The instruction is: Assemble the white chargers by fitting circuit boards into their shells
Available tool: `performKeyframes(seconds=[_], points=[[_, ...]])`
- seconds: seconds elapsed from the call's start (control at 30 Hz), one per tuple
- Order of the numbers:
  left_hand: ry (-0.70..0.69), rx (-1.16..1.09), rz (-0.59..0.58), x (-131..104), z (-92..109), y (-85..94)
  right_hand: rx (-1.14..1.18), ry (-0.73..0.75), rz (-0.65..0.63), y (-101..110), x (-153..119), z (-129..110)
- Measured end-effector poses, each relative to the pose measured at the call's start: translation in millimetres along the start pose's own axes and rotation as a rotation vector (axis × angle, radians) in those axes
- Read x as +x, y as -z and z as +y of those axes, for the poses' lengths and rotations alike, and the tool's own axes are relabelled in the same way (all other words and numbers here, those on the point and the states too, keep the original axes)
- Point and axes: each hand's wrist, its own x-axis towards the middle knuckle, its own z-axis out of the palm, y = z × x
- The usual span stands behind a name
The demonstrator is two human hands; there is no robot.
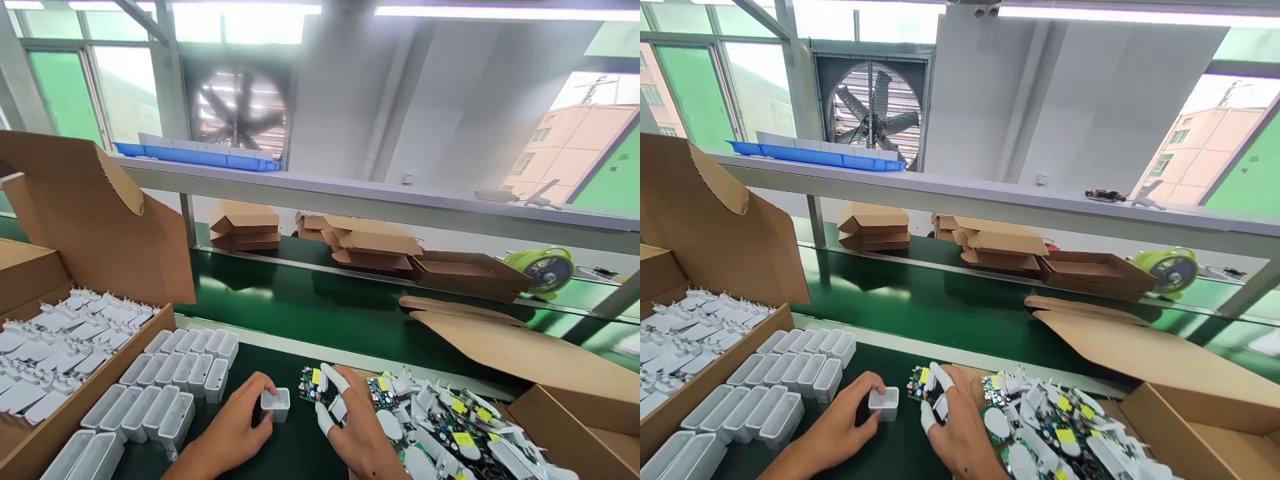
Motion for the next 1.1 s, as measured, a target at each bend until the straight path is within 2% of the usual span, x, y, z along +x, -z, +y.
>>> performKeyframes(seconds=[0.1, 0.17, 0.33, 0.43, 0.53, 0.7, 0.83, 0.9, 0.97, 1.1], points=[[-0.053, -0.086, 0.089, -9, -20, -13.4, 0.003, 0.013, 0.045, -7, 4, 0], [-0.032, -0.078, 0.132, -13, -26, -20.1, -0.012, 0.027, 0.091, -14, 2, 0], [0.066, -0.039, 0.183, -4, -16, -31.3, -0.051, 0.066, 0.166, -25, -7, 2], [-0.007, -0.033, 0.163, 2, -9, -32.5, -0.063, 0.063, 0.17, -23, -10, 2], [-0.063, -0.066, 0.137, -1, -14, -31.8, -0.063, 0.077, 0.188, -19, -14, -1], [0.005, -0.127, 0.179, -10, -33, -37.1, 0.035, 0.104, 0.122, -19, -19, -12], [-0.128, -0.176, 0.205, -8, -32, -38.7, 0.031, 0.18, 0.124, -20, -20, -21], [-0.17, -0.165, 0.21, -8, -29, -37.6, 0.009, 0.183, 0.08, -19, -20, -23], [-0.18, -0.146, 0.196, -9, -28, -36.4, 0.006, 0.182, 0.042, -18, -20, -25], [-0.185, -0.11, 0.154, -13, -30, -36.1, 0.04, 0.198, 0.043, -17, -20, -28]])
